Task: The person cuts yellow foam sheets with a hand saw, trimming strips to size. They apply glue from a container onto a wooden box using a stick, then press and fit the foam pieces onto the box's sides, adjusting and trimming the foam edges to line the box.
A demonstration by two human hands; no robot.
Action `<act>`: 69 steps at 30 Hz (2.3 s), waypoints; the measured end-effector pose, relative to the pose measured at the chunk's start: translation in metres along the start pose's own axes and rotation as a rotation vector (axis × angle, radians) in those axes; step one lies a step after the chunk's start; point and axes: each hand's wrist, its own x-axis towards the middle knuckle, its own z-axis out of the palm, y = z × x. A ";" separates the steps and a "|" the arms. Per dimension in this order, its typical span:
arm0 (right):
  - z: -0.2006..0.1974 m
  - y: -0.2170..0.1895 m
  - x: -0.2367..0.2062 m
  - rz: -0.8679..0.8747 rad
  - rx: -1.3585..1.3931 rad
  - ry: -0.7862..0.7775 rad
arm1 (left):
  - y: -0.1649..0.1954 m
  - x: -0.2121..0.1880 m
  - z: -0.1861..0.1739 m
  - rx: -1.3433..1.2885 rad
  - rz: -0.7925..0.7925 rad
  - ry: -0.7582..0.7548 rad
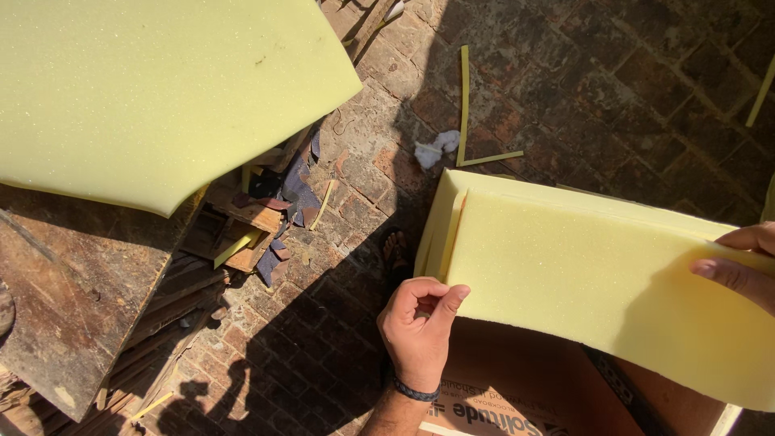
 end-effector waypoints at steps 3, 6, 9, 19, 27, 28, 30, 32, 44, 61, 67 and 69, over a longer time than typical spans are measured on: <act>0.006 0.012 -0.004 -0.099 -0.014 0.046 | -0.003 0.007 -0.005 0.006 -0.126 0.030; 0.004 0.014 -0.006 -0.103 0.016 0.032 | -0.004 0.007 -0.009 -0.019 -0.033 0.026; 0.007 0.009 -0.001 -0.040 0.085 -0.005 | -0.008 0.006 -0.010 -0.037 -0.077 0.023; -0.020 -0.025 0.005 0.014 0.003 -0.160 | -0.014 0.009 -0.009 0.074 0.000 0.006; -0.029 -0.063 0.008 0.218 0.052 -0.221 | 0.015 0.041 0.016 1.080 0.624 -0.287; -0.027 -0.063 0.006 0.227 0.082 -0.204 | 0.017 0.045 0.025 1.092 0.609 -0.346; -0.022 -0.057 0.002 0.253 0.118 -0.188 | 0.022 0.052 0.041 1.117 0.577 -0.461; -0.017 -0.044 -0.006 0.236 0.123 -0.186 | 0.026 0.054 0.047 1.146 0.574 -0.493; -0.017 0.073 -0.038 0.138 0.176 -0.084 | 0.026 0.046 0.070 1.199 0.667 -0.602; -0.053 0.183 -0.013 -0.004 -0.070 -0.157 | 0.032 0.021 0.121 1.231 0.771 -0.622; -0.075 0.142 -0.016 0.160 -0.176 -0.248 | 0.034 0.003 0.152 1.207 0.813 -0.657; -0.077 0.126 -0.018 0.104 -0.256 -0.128 | 0.034 -0.002 0.162 1.206 0.811 -0.665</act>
